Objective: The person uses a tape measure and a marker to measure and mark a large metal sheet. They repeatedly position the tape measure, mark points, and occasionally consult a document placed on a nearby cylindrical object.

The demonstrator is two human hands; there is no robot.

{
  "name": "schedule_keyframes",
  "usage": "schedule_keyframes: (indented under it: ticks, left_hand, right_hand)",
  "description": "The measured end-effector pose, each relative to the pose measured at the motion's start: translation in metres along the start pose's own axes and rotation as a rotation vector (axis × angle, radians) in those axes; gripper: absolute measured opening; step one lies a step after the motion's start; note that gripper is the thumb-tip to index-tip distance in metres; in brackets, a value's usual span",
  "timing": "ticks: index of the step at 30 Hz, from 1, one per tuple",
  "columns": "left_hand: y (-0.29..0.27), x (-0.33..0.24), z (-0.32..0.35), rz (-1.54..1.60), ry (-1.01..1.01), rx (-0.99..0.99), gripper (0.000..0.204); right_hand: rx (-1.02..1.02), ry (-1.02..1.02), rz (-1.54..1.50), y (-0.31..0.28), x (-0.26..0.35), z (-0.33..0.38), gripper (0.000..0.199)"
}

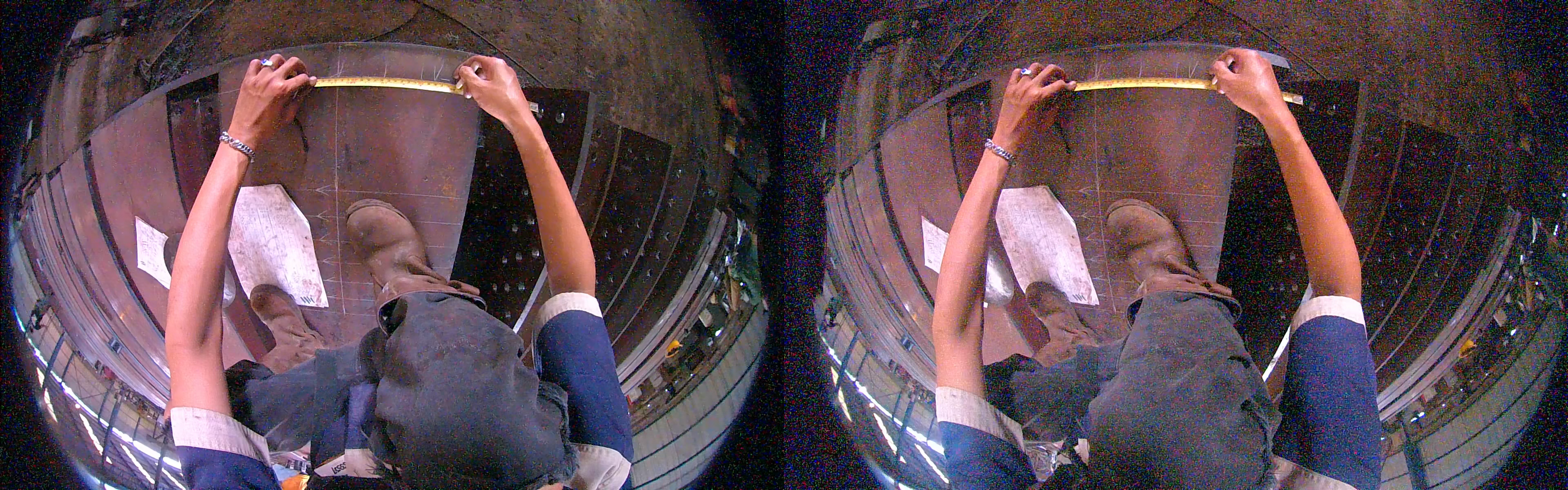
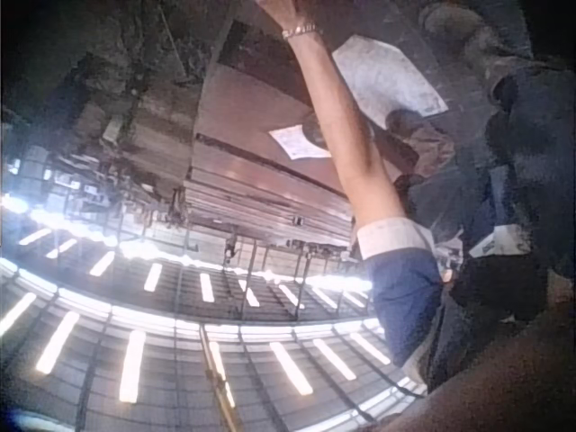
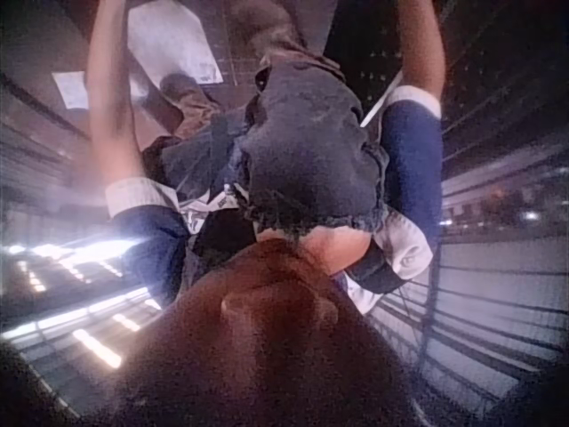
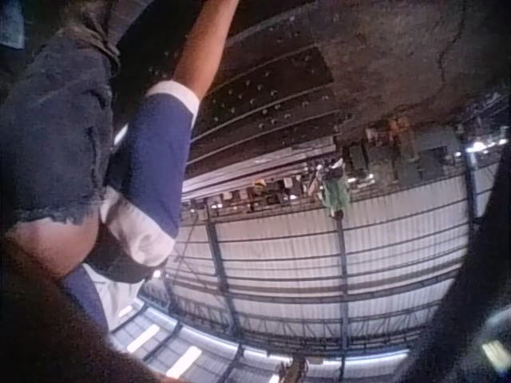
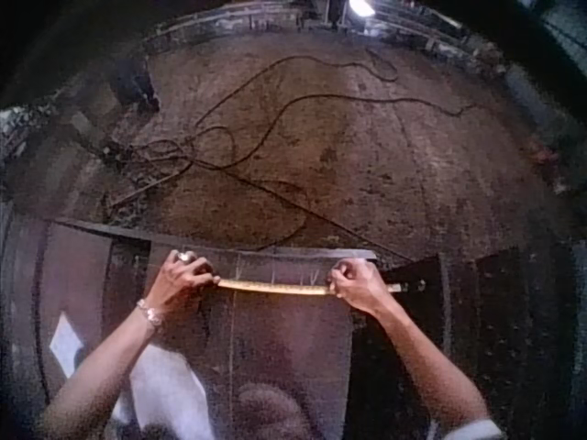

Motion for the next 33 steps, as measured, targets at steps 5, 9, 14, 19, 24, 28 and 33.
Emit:
schedule_keyframes:
  ticks: [5,9,14,19,24,28,33]
  left_hand:
    - [-0.001,-0.001,-0.001,-0.012,0.014,-0.033,0.03]
    - [-0.003,-0.001,-0.001,-0.04,-0.004,-0.008,0.027]
    - [-0.001,-0.001,0.0,-0.067,0.027,-0.064,0.02]
    - [0.002,0.0,-0.001,-0.002,0.009,-0.038,0.018]
    - [-0.003,-0.001,-0.001,-0.017,0.012,-0.032,0.019]
    - [-0.005,-0.003,-0.001,-0.028,0.001,0.009,0.024]
    - [-0.002,-0.001,-0.001,0.01,-0.002,-0.001,0.028]
  right_hand:
    - [-0.043,-0.032,0.207,0.003,0.002,0.0,0.025]
    - [-0.484,-0.275,0.44,0.005,0.019,0.004,0.014]
    - [-0.701,-0.197,0.267,-0.032,0.012,0.013,0.012]
    - [-0.686,-0.163,0.182,-0.047,-0.019,0.021,0.017]
    - [-0.377,-0.044,0.235,-0.038,-0.029,0.027,0.025]
    - [-0.196,-0.036,0.212,-0.029,-0.026,0.031,0.028]
    - [-0.072,-0.061,0.188,-0.024,-0.035,0.028,0.029]
Point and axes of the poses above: each hand's wrist, its own z-axis away from the middle knuckle, its own y-axis out of the palm, x = y × z, the point moved 3 cm from there along -z, towards the middle knuckle, and after that the axes turned 9 degrees about x, right-handed, at the moved point
